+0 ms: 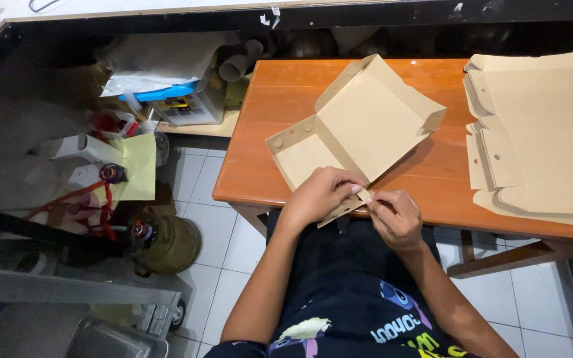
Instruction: Folding and assembling a cardboard box from a flat template
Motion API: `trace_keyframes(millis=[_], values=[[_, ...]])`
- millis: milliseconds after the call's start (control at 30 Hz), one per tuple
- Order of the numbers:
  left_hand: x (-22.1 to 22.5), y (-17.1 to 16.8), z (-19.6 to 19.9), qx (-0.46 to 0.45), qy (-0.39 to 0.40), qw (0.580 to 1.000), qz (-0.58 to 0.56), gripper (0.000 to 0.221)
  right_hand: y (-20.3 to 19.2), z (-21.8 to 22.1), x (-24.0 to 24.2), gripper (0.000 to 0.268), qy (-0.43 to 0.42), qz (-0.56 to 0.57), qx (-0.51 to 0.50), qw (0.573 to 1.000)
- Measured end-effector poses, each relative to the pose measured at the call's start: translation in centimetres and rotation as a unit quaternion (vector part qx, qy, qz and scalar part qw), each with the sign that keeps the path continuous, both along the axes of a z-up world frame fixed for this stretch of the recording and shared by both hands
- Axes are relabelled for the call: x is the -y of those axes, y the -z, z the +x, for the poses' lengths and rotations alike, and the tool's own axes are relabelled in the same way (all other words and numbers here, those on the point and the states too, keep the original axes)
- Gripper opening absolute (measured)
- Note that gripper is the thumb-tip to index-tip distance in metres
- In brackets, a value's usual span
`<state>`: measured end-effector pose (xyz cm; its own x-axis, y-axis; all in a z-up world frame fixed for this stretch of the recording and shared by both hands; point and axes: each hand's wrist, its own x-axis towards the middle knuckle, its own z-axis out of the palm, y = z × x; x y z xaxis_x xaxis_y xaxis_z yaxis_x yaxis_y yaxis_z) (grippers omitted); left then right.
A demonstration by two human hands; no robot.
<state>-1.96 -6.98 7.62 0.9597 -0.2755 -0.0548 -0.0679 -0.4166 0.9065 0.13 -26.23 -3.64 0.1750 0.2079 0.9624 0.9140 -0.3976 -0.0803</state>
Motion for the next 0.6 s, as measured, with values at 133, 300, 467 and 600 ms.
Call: trace_keyframes(millis=[133,300,467,600], values=[[0.1,0.7,0.2,-0.008,-0.002,1.0,-0.009,0.022,0.2,0.1,0.0,0.013,-0.004,-0.005,-0.009,1.0],[0.1,0.8,0.5,-0.005,-0.006,1.0,-0.009,0.019,0.3,-0.1,-0.1,0.013,0.005,-0.01,-0.018,1.0],[-0.1,0.6,0.4,0.011,-0.003,1.0,0.024,0.018,-0.3,-0.3,-0.1,0.011,0.002,-0.013,-0.036,0.999],[0.1,0.3,0.2,0.02,-0.002,0.999,0.044,0.016,-0.5,-0.4,0.1,0.009,-0.001,-0.018,-0.045,0.999]])
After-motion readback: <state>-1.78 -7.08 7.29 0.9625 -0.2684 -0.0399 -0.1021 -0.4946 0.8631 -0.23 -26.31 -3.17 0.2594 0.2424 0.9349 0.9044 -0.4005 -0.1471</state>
